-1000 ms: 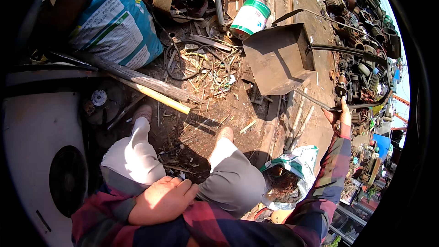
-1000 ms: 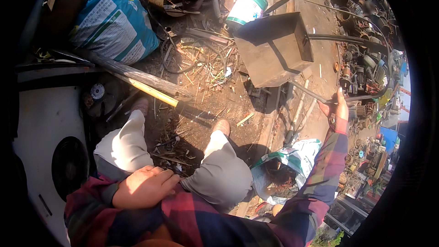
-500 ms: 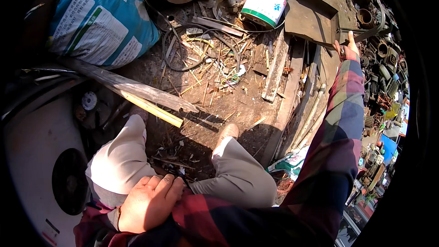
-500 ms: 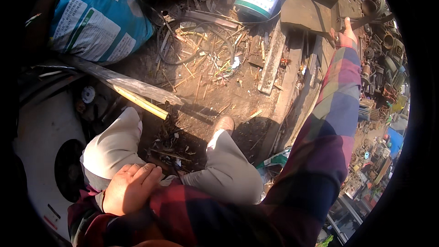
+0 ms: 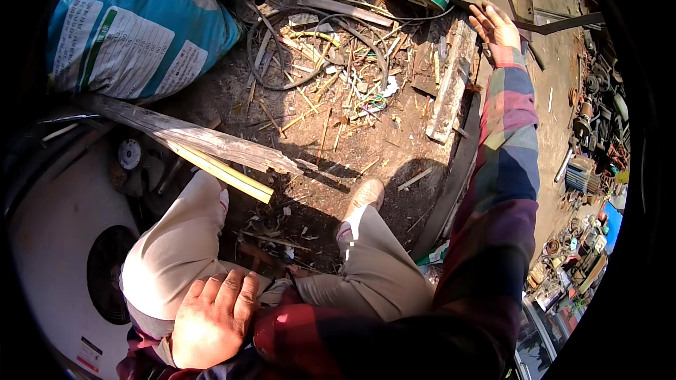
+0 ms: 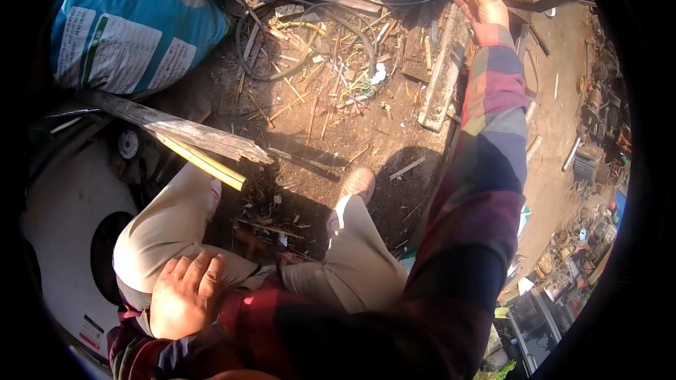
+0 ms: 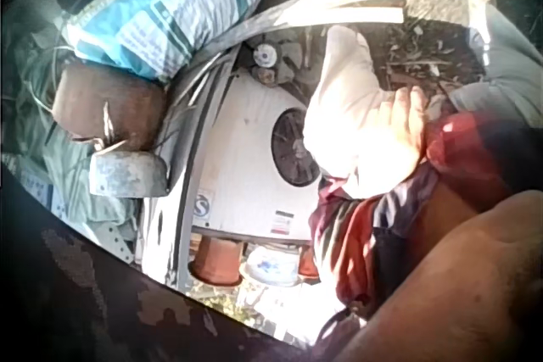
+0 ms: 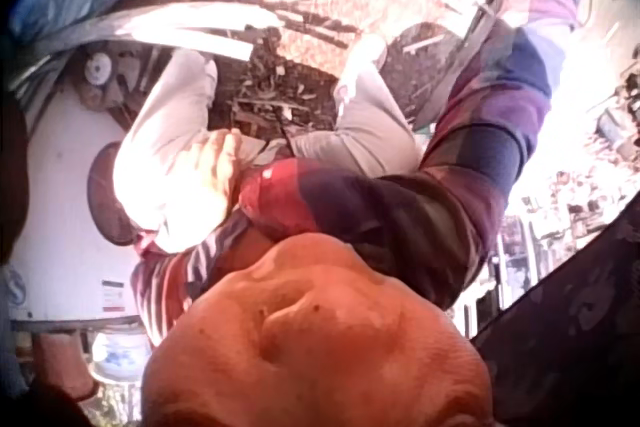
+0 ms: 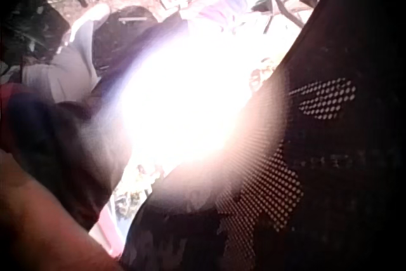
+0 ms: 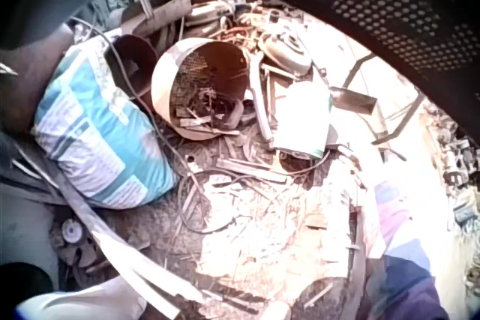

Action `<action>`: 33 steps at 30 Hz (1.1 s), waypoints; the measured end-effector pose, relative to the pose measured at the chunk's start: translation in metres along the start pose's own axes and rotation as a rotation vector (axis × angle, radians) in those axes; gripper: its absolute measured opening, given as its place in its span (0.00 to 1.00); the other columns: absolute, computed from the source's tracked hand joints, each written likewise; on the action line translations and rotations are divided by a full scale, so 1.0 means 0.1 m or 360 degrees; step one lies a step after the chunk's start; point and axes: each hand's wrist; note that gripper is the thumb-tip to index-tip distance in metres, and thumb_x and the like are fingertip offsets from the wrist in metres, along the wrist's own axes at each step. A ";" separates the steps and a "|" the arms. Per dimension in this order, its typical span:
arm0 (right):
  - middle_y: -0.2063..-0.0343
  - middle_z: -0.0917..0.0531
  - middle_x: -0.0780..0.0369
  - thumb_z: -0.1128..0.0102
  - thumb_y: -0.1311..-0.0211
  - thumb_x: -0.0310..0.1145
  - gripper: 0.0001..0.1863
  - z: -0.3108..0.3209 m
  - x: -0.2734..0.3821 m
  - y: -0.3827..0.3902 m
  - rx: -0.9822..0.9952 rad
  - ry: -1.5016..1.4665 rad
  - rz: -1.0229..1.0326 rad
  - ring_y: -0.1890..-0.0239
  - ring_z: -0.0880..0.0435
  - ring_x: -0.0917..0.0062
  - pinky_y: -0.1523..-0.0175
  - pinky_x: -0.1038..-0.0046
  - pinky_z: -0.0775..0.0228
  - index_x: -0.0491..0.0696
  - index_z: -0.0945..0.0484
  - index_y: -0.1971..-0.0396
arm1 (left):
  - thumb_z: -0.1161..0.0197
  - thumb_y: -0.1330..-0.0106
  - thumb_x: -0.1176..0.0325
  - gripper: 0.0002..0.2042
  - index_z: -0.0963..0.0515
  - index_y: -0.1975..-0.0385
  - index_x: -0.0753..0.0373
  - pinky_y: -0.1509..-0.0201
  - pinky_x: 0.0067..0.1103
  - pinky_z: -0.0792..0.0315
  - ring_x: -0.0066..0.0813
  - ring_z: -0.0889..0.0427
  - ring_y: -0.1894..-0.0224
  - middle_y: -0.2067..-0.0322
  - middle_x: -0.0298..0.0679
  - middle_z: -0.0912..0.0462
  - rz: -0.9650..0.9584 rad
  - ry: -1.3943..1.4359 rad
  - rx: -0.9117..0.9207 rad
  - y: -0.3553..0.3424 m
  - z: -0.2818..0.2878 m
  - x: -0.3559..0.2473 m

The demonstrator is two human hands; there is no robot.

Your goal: The person sits on the ground in a cluttered outdoor area and sorts through debris, picking up small metal pieces, wires, and wood fragments. They place selected items into a white sack while discarding others back onto the ground.

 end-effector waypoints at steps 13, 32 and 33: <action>0.53 0.31 0.44 0.38 0.41 0.49 0.33 -0.96 -1.12 -0.34 -0.0393 -0.1025 -0.0634 0.53 0.30 0.56 0.49 0.52 0.28 0.44 0.40 0.45 | 0.39 0.52 0.71 0.19 0.27 0.58 0.68 0.65 0.29 0.28 0.37 0.21 0.67 0.61 0.45 0.21 0.0105 -0.0063 -0.0045 -0.13 0.10 0.00; 0.61 0.29 0.61 0.40 0.38 0.33 0.14 -0.92 -0.80 -0.45 -0.0332 -0.0993 -0.0028 0.60 0.25 0.68 0.57 0.58 0.22 0.46 0.31 0.56 | 0.42 0.47 0.68 0.20 0.27 0.54 0.67 0.66 0.27 0.29 0.34 0.22 0.67 0.62 0.42 0.22 -0.0002 -0.0026 -0.0138 0.07 0.26 0.19; 0.60 0.29 0.62 0.41 0.38 0.33 0.13 -0.98 -0.62 -0.46 -0.0238 -0.1055 -0.0064 0.59 0.25 0.69 0.58 0.59 0.22 0.47 0.31 0.56 | 0.42 0.47 0.68 0.20 0.27 0.54 0.67 0.66 0.27 0.29 0.34 0.22 0.67 0.62 0.42 0.22 0.0001 -0.0017 -0.0157 0.09 0.27 0.19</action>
Point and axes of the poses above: each hand's wrist, its own y-axis away from the middle knuckle, its own z-axis out of the back of the hand, x = y × z
